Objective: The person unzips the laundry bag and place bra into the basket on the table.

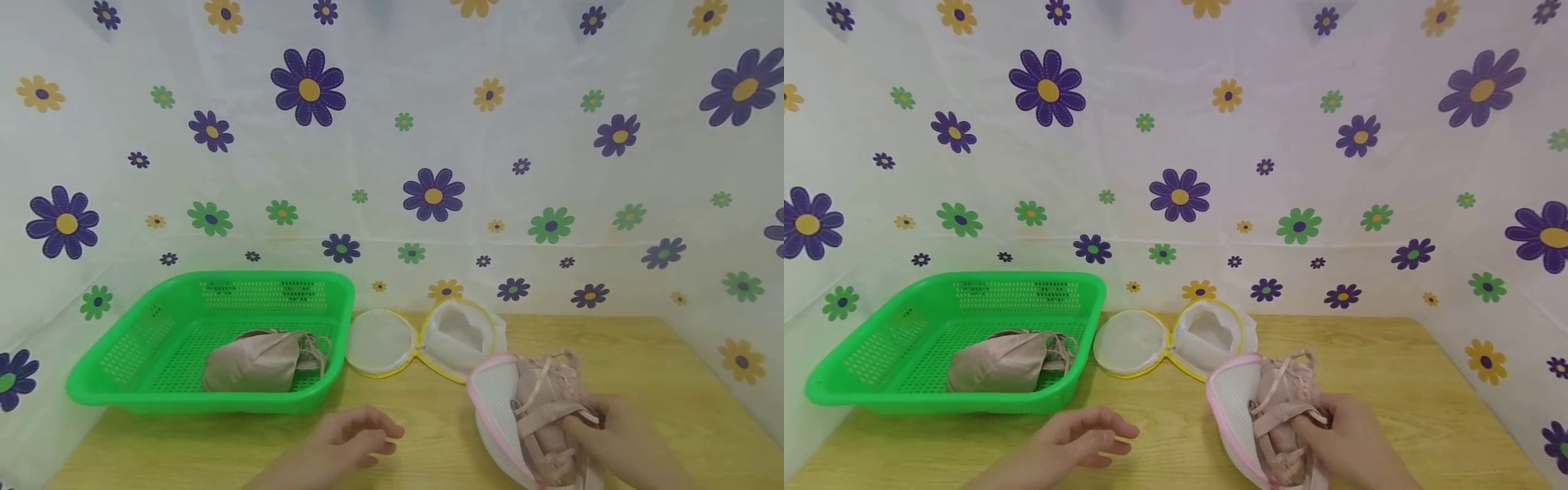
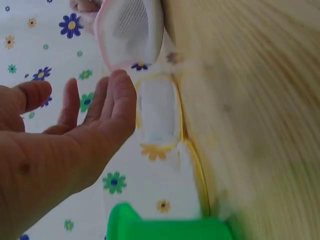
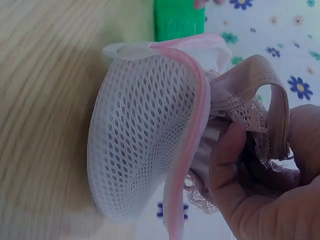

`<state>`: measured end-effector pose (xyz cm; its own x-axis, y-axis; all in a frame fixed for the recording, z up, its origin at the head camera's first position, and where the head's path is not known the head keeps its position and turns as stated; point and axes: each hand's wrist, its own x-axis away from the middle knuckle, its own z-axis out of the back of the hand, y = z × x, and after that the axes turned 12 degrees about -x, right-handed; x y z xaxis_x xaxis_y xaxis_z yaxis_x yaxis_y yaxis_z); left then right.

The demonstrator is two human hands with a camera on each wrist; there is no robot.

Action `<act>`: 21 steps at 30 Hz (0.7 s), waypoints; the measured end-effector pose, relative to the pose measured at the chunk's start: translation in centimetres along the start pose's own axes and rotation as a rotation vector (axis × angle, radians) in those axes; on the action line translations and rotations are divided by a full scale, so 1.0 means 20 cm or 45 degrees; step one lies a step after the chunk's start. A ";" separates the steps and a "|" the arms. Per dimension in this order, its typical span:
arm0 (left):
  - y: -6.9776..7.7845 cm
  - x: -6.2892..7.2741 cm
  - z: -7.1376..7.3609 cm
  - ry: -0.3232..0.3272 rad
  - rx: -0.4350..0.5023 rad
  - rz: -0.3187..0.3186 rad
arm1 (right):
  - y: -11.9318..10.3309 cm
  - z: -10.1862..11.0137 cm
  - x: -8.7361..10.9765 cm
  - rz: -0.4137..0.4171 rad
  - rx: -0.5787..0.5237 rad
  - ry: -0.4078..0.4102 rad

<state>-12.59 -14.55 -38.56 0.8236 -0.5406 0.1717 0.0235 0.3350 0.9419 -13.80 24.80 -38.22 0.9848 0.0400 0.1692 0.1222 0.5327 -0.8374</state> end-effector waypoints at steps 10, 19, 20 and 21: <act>-0.02 0.23 0.25 0.398 -0.500 -0.053 | 0.15 0.28 -0.11 0.159 0.317 0.265; -0.12 0.34 0.45 1.147 -1.667 -0.541 | 0.22 0.40 -0.19 0.236 0.390 0.271; -0.14 0.35 0.47 1.170 -1.720 -0.535 | 0.22 0.40 -0.19 0.230 0.387 0.251; -0.15 0.36 0.49 1.179 -1.752 -0.512 | 0.22 0.40 -0.19 0.219 0.378 0.230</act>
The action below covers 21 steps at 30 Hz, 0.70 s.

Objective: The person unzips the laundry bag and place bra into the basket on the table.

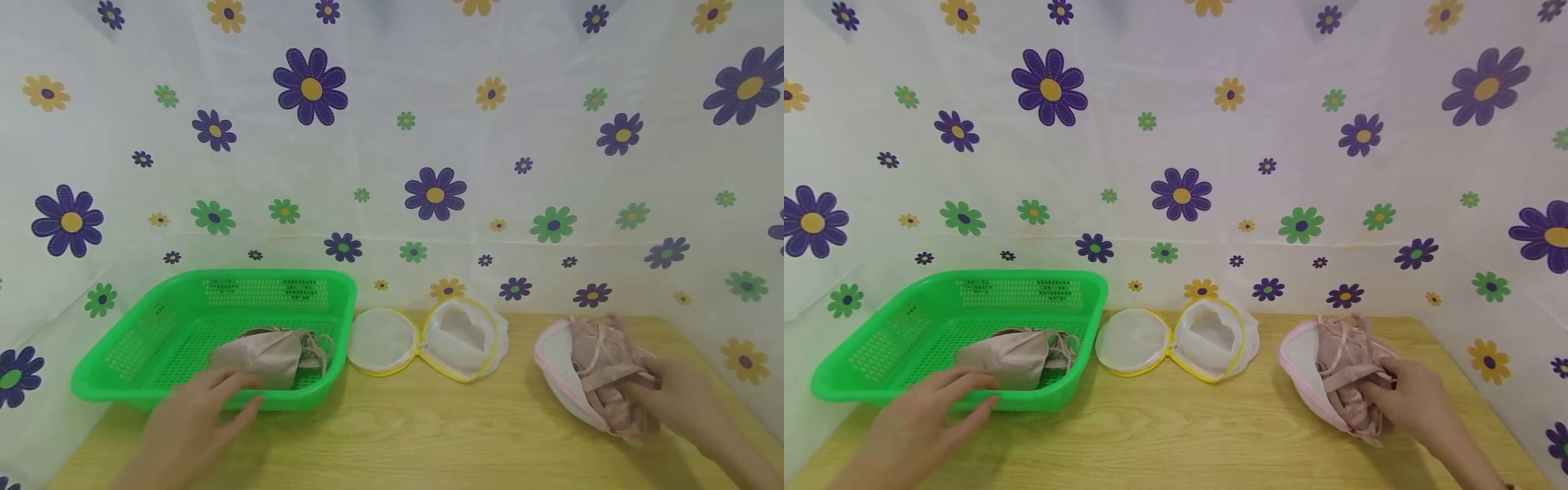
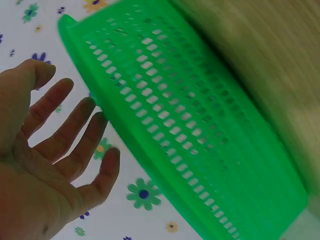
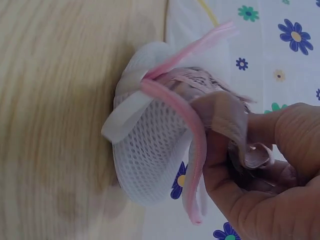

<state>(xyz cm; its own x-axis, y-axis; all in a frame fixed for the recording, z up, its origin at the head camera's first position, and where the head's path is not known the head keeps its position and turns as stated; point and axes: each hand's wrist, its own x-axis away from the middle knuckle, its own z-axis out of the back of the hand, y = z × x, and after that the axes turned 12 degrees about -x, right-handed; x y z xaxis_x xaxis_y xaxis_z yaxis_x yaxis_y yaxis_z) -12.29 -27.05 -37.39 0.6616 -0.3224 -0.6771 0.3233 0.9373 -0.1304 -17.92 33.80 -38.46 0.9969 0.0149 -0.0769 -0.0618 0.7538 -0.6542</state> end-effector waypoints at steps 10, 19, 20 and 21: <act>-0.05 0.07 -0.01 -0.244 -0.160 0.159 | -0.01 -0.02 0.01 -0.009 -0.019 0.013; -0.05 0.07 -0.02 -0.248 -0.162 0.177 | 0.00 -0.01 0.03 0.063 -0.019 0.199; -0.05 0.08 -0.02 -0.245 -0.160 0.178 | 0.00 -0.01 0.03 0.062 -0.019 0.203; -0.05 0.08 -0.02 -0.241 -0.159 0.179 | -0.01 0.00 0.03 0.059 -0.022 0.207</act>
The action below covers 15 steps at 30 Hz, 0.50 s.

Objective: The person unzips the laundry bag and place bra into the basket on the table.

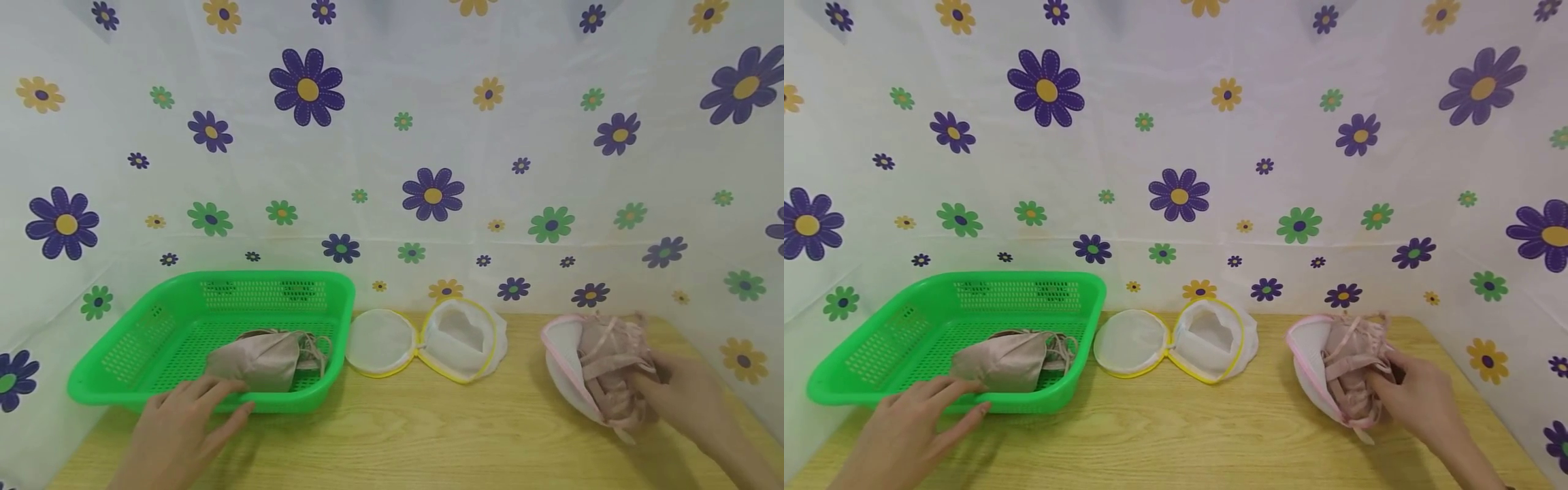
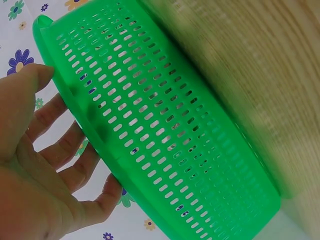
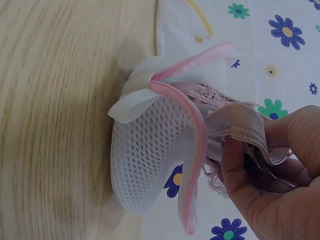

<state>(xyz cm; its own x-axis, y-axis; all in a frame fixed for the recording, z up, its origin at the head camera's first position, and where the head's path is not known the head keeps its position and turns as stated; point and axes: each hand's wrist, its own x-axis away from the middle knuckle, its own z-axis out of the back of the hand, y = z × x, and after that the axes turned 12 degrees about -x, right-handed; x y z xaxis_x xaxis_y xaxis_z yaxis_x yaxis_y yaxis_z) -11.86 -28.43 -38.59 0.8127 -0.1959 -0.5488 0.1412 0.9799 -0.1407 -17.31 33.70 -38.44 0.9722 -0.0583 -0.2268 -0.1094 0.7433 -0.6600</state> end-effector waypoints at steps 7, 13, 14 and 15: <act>0.00 0.00 0.00 0.004 0.011 0.012 | 0.01 0.02 -0.01 0.034 0.011 0.083; 0.00 0.01 0.00 -0.024 0.007 0.029 | 0.03 0.02 -0.04 0.062 0.036 0.118; 0.00 0.01 0.00 -0.024 0.007 0.029 | 0.03 0.03 -0.04 0.056 0.038 0.121; 0.00 0.01 0.00 -0.023 0.009 0.030 | 0.04 0.03 -0.05 0.056 0.041 0.131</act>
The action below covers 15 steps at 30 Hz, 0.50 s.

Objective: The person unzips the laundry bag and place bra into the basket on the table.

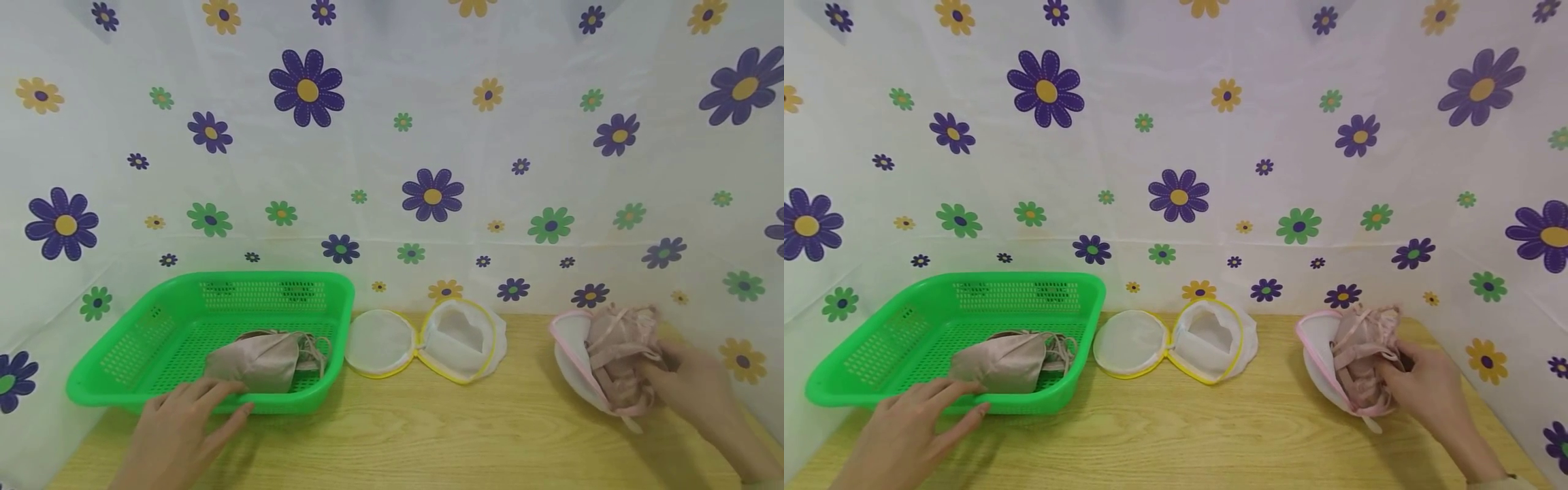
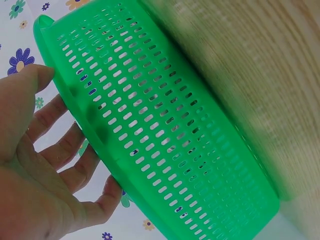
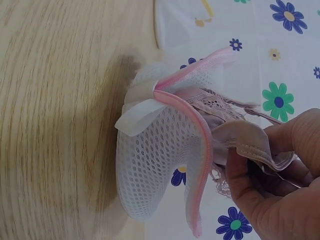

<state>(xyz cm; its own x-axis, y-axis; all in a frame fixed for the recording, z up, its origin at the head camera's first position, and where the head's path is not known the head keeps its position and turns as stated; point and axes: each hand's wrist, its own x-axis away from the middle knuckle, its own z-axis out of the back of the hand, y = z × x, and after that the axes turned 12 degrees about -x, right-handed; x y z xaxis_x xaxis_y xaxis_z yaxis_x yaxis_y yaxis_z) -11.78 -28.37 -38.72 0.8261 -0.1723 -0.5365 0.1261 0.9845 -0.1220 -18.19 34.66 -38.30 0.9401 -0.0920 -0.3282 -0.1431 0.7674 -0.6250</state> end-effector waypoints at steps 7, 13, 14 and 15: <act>0.00 0.00 0.00 0.028 0.017 0.005 | 0.00 0.02 -0.02 -0.074 0.017 -0.009; 0.00 0.01 -0.01 0.027 0.017 0.009 | 0.01 0.01 -0.02 -0.069 -0.029 0.041; 0.00 0.01 -0.01 0.028 0.019 0.010 | 0.01 0.01 -0.01 -0.058 -0.040 0.054; 0.00 0.01 -0.01 0.024 0.022 0.011 | 0.01 0.01 -0.01 -0.052 -0.057 0.059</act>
<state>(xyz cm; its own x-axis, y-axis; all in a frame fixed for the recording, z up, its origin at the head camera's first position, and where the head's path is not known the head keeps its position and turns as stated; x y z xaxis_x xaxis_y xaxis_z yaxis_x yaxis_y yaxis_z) -11.76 -28.39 -38.96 0.8166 -0.1641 -0.5533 0.1284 0.9863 -0.1031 -18.39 34.95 -38.18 0.9303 -0.1526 -0.3334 -0.1195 0.7335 -0.6691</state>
